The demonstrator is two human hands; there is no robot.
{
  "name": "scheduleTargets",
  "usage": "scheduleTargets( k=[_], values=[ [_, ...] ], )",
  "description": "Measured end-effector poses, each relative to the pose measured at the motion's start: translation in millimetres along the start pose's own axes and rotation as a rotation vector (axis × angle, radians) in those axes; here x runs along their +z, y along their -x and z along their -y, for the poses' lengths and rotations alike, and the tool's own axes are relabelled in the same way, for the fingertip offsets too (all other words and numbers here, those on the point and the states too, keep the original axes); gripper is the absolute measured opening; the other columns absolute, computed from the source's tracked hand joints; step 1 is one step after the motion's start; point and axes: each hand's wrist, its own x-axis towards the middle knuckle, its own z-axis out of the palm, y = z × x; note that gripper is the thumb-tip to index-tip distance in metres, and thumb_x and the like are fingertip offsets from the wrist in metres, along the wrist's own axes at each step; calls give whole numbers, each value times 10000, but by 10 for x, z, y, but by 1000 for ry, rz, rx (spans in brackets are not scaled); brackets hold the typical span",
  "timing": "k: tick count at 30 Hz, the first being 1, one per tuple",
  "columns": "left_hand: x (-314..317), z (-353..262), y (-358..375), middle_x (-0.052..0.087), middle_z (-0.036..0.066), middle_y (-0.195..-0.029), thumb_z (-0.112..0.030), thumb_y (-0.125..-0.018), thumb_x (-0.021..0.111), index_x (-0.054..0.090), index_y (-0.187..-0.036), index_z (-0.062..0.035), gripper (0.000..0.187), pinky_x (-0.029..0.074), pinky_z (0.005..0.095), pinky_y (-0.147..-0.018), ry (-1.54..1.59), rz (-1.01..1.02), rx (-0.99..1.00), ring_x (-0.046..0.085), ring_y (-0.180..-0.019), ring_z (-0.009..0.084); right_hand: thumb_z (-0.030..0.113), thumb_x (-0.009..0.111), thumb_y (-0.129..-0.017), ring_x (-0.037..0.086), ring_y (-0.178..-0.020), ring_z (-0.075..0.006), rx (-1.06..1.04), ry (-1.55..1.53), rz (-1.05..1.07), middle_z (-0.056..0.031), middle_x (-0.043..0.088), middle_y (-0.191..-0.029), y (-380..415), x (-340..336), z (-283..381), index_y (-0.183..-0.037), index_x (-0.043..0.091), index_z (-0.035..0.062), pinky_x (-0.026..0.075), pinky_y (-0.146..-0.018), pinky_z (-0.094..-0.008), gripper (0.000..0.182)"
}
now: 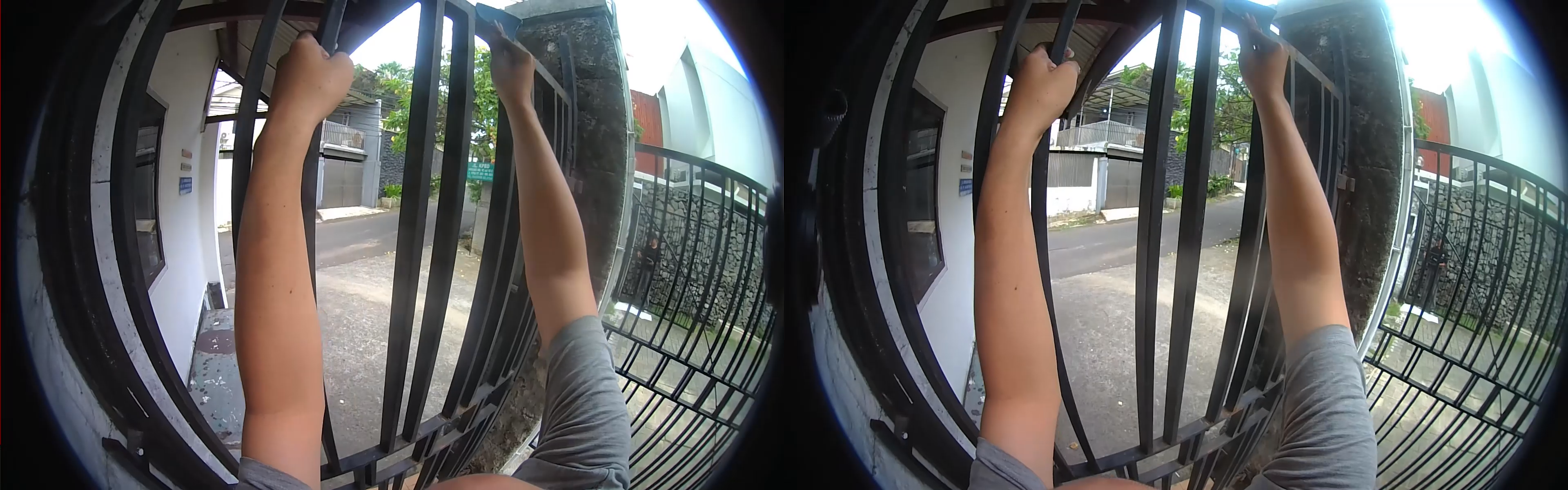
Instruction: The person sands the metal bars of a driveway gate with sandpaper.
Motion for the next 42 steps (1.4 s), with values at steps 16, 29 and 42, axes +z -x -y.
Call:
scheduleTargets(
  k=[16, 29, 42],
  values=[
    [62, 60, -42, 615, 117, -728, -176, -843, 557, 595, -1096, 19, 321, 503, 365, -669, -27, -39, 7, 645, -665, 260, 321, 635, -879, 711, -835, -330, 20, -77, 7, -212, 695, -847, -89, 68, 115, -1020, 737, 80, 527, -734, -379, 296],
    [69, -3, -8, 663, 208, -763, -190, -834, 542, 593, -971, 70, 299, 531, 419, -741, -102, -80, 21, 685, -747, 346, 395, 587, -913, 675, -836, -388, 7, 114, 144, -236, 662, -782, -109, -34, 124, -922, 729, 66, 515, -697, -398, 358],
    [50, -64, 38, 679, 254, -861, -199, -844, 538, 602, -1000, 72, 319, 522, 450, -844, -68, -83, 14, 681, -874, 403, 281, 555, -913, 663, -905, -375, 171, 250, 174, -216, 671, -925, -132, -28, 48, -1068, 712, 91, 533, -767, -361, 292]
  ],
)
